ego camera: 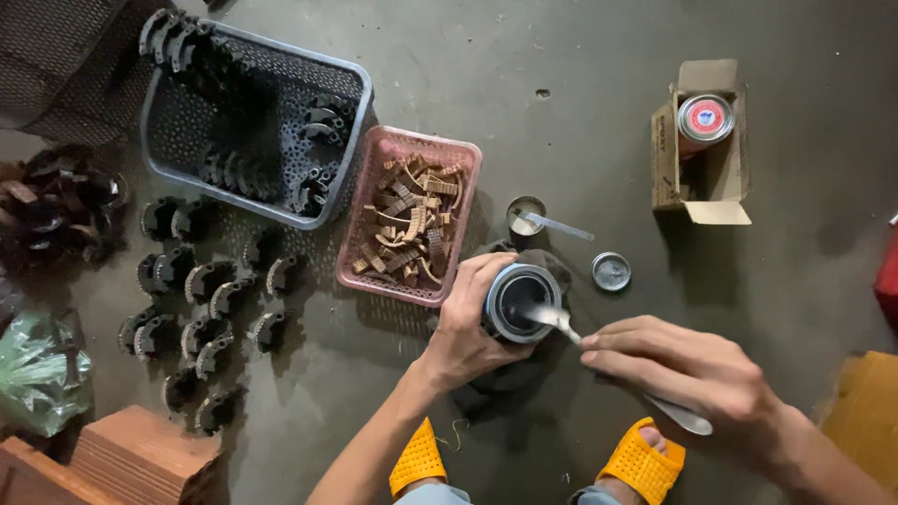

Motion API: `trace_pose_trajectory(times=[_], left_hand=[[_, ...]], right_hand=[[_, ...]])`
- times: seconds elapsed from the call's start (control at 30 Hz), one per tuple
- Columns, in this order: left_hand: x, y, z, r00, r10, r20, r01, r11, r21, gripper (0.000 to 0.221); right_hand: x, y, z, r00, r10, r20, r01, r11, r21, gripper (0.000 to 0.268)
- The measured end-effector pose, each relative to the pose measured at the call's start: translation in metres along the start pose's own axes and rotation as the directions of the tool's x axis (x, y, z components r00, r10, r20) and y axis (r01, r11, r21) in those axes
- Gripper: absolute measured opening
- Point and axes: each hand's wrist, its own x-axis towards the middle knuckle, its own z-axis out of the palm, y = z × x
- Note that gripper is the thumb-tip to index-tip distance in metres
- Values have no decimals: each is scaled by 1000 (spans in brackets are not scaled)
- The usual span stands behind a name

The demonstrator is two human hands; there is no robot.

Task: Cleaning a metal cup and then mixing two components from separate cans into a smaller container using a spoon.

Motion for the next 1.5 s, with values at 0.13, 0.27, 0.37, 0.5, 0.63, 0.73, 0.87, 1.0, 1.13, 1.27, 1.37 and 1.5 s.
trace_pose_trajectory(times=[0.13, 0.27, 0.37, 0.5, 0.63, 0.73, 0.87, 1.0, 1.13, 1.27, 1.37, 1.5], left_hand=[[0, 1, 1, 1000, 7, 27, -8, 1000, 16, 95], [-2, 7, -1, 996, -12, 83, 15, 999, -42, 94], [-5, 4, 2, 995, -16, 99, 19, 999, -29, 94], [-9, 0, 6, 989, -17, 145, 22, 999, -34, 97], [-12, -3, 10, 987, -36, 155, 44, 998, -46, 96], [-13, -6, 13, 985, -40, 167, 49, 998, -49, 98], [-18, -3, 18, 987, -41, 153, 51, 997, -61, 95], [-21, -4, 20, 992, -29, 124, 36, 998, -58, 94], [-21, -6, 23, 998, 0, 69, 3, 999, -37, 94], [-22, -7, 24, 1000, 16, 24, -15, 999, -33, 92], [-22, -6, 23, 1000, 6, -7, -6, 999, -40, 90], [-25, -11, 26, 999, -38, -18, 37, 998, -50, 92]], right_hand=[[3, 6, 2, 999, -40, 1, 40, 999, -30, 34], [7, 11, 9, 999, -33, 8, 33, 999, -15, 31], [5, 15, 12, 998, 58, 18, -59, 998, 18, 25], [7, 22, 10, 986, 158, 53, -161, 985, 57, 21], [6, 32, 14, 959, 272, 83, -282, 947, 153, 16], [6, 39, 20, 931, 354, 88, -364, 918, 155, 12], [0, 51, 28, 792, 593, 142, -606, 740, 291, 12], [-11, 65, 33, 686, 702, 189, -683, 534, 498, 19], [-22, 80, 41, 536, 816, 217, -681, 265, 683, 25], [-34, 90, 48, 455, 857, 240, -600, 97, 794, 26], [-35, 90, 49, 473, 849, 236, -529, 59, 847, 26], [-42, 94, 48, 474, 856, 205, -484, 59, 873, 26]])
